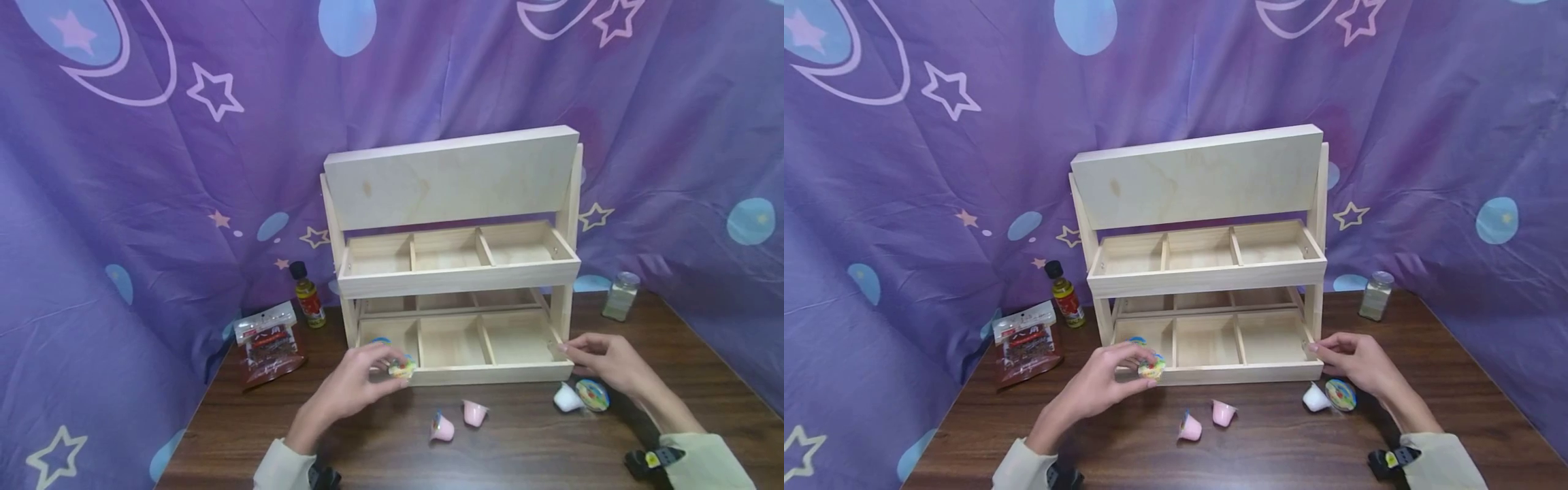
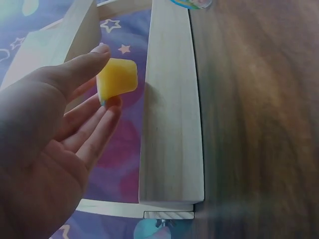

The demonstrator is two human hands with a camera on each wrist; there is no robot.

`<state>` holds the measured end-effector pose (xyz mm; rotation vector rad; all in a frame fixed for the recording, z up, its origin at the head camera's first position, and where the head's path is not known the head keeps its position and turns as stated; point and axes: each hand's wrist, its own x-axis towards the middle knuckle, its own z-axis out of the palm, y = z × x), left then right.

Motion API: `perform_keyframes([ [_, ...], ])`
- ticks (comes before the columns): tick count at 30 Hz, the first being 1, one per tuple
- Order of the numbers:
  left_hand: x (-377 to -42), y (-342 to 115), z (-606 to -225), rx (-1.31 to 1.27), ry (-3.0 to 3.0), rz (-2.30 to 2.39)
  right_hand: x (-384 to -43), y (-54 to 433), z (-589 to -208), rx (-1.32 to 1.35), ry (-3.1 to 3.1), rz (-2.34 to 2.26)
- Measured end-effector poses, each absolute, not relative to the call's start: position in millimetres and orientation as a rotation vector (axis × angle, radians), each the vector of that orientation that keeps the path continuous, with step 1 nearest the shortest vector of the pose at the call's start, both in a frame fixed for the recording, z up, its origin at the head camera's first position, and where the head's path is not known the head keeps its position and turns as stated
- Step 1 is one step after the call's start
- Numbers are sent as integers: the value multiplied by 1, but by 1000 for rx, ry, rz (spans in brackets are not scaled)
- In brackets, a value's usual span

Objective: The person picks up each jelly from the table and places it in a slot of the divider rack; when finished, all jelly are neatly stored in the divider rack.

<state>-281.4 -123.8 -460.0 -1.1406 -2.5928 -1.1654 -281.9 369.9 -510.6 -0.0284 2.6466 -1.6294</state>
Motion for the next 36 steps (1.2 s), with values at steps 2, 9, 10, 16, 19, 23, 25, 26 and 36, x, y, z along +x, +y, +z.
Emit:
perform_keyframes([
  [2, -285, -122, -458, -1120, -2579, -1143, -282, 370, -509, -31, 2646, -1624],
  [9, -298, -112, -456, -1041, -2548, -1099, -279, 370, -508, -19, 2640, -1614],
  [10, -300, -111, -457, -1028, -2548, -1103, -279, 370, -508, -26, 2640, -1611],
  [16, -314, -106, -457, -954, -2567, -1056, -279, 369, -508, -18, 2647, -1621],
  [19, -322, -104, -458, -927, -2598, -1002, -280, 369, -507, -15, 2656, -1608],
  [23, -329, -102, -462, -896, -2683, -947, -280, 368, -506, -12, 2656, -1584],
  [25, -332, -101, -465, -889, -2720, -936, -279, 368, -506, -3, 2648, -1585],
  [26, -333, -101, -466, -889, -2731, -933, -279, 367, -506, 3, 2643, -1589],
  [36, -339, -99, -474, -872, -2798, -871, -279, 369, -507, -37, 2637, -1630],
])
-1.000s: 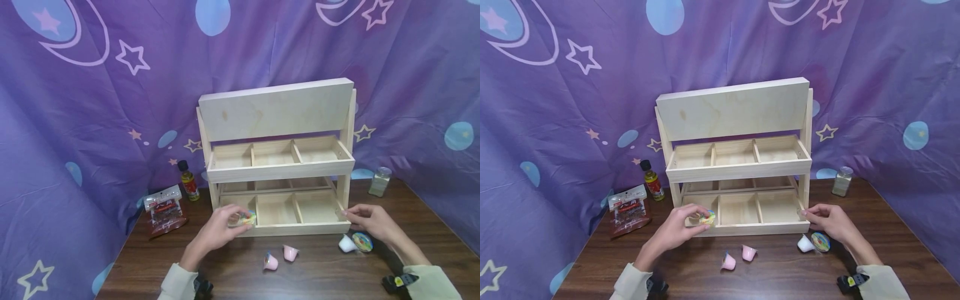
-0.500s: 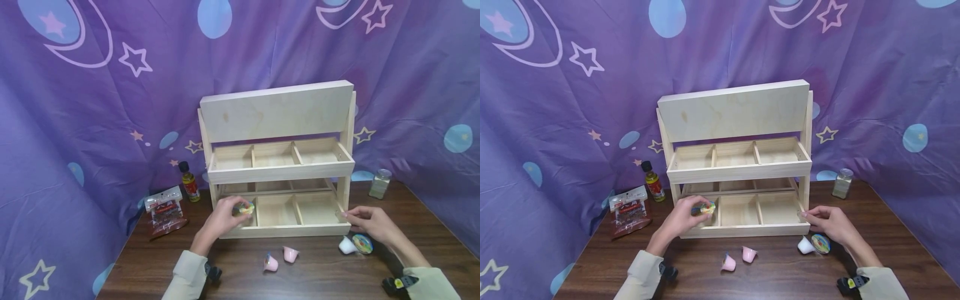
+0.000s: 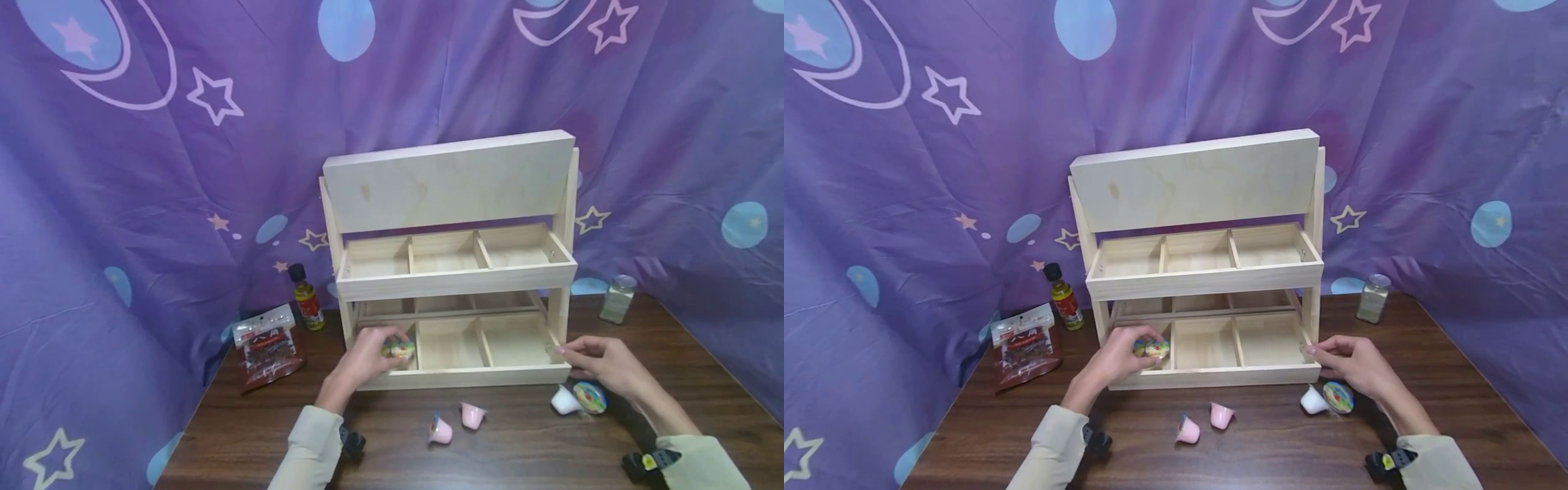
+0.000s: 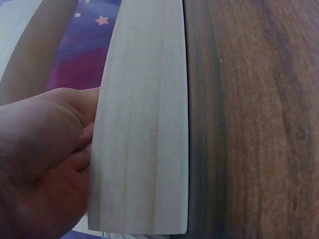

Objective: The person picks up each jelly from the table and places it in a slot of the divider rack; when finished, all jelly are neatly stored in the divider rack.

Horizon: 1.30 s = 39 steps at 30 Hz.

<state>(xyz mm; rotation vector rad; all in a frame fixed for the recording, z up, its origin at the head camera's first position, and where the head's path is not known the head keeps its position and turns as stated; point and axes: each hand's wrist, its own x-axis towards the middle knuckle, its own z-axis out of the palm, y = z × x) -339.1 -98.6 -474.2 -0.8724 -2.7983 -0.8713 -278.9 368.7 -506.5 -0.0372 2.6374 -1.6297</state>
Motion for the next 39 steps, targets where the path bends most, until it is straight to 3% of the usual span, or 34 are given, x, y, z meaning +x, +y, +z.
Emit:
perform_keyframes([
  [27, -344, -104, -479, -885, -2816, -924, -280, 370, -507, -28, 2613, -1657],
  [39, -316, -104, -472, -874, -2596, -982, -281, 371, -508, -6, 2630, -1623],
])
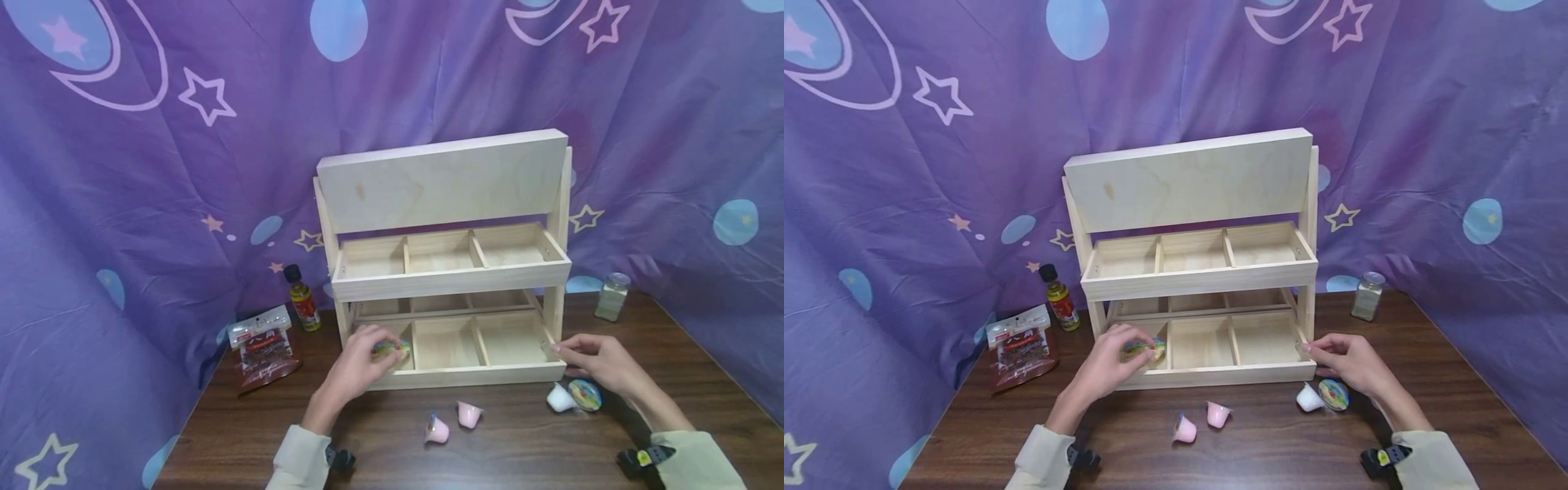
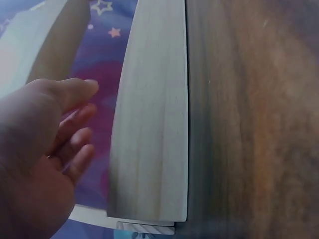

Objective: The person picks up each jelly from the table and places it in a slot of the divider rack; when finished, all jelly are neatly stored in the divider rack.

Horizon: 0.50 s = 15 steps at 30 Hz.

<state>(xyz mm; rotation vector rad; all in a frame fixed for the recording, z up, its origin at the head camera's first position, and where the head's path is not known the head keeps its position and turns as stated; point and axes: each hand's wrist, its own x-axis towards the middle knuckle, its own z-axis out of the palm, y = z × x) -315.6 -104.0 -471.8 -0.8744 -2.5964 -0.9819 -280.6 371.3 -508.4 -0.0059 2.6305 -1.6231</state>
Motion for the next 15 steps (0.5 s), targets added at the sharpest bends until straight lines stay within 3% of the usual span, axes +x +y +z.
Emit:
perform_keyframes([
  [15, -269, -94, -478, -1262, -2583, -1182, -279, 367, -506, -5, 2628, -1635],
])
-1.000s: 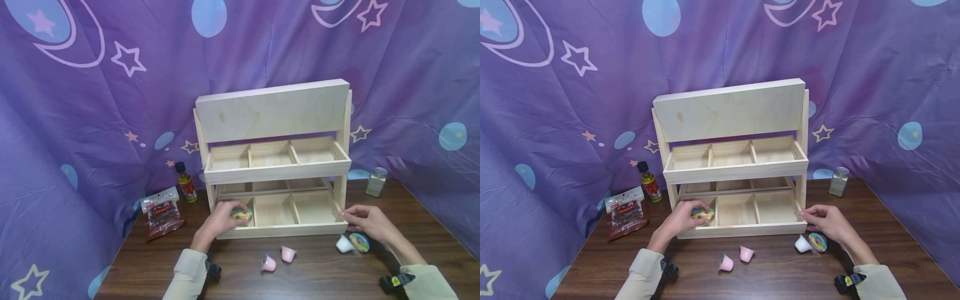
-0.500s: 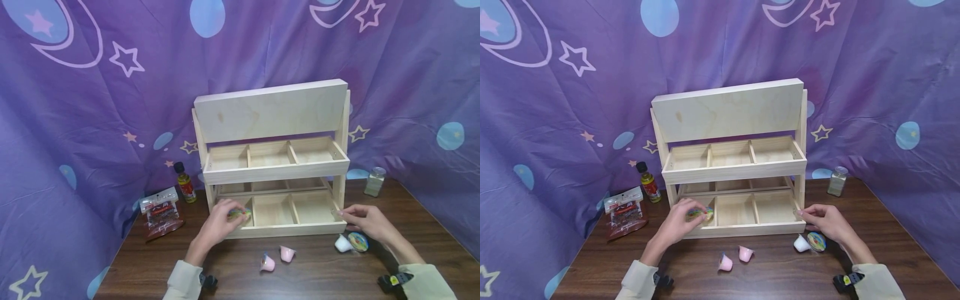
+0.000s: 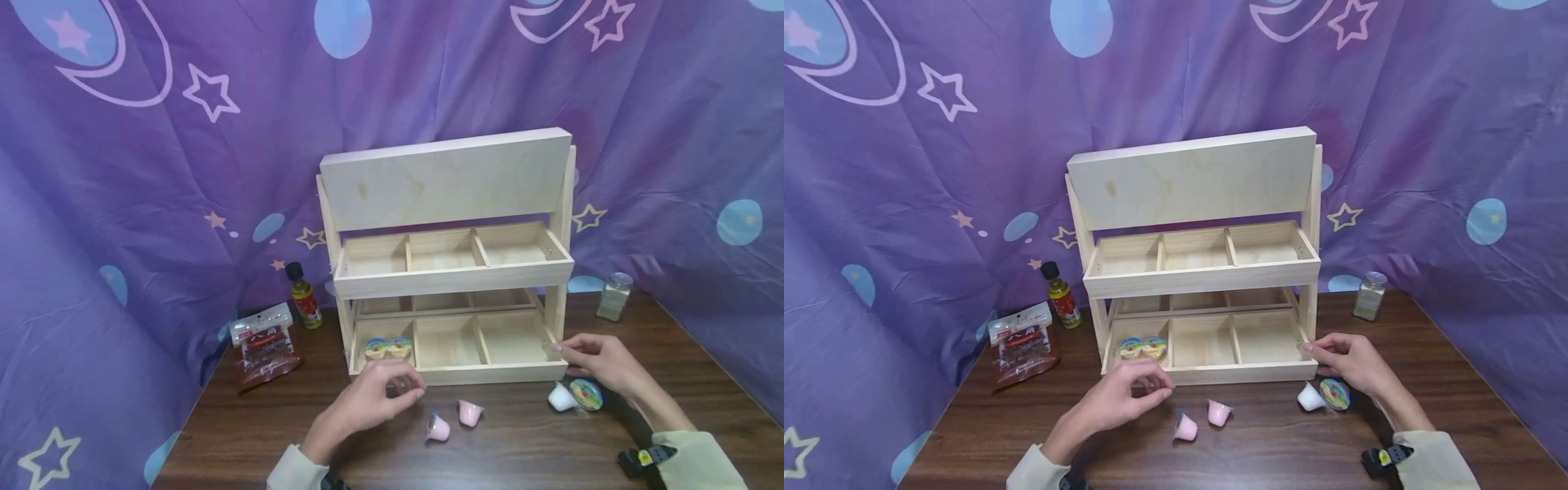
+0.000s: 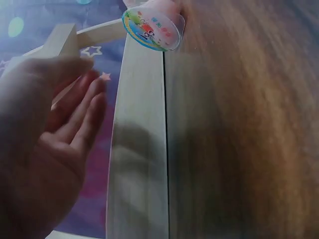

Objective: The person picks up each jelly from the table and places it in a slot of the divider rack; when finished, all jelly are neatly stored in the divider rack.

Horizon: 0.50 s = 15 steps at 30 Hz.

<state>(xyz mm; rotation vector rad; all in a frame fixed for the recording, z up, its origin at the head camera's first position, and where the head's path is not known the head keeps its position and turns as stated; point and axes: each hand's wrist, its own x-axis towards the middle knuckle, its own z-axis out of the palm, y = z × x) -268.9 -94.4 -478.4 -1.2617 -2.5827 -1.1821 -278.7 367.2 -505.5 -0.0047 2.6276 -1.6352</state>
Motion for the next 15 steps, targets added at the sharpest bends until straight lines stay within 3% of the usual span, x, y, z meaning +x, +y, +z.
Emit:
perform_keyframes([
  [15, -264, -94, -488, -1659, -2644, -1072, -280, 368, -506, -2, 2621, -1622],
])
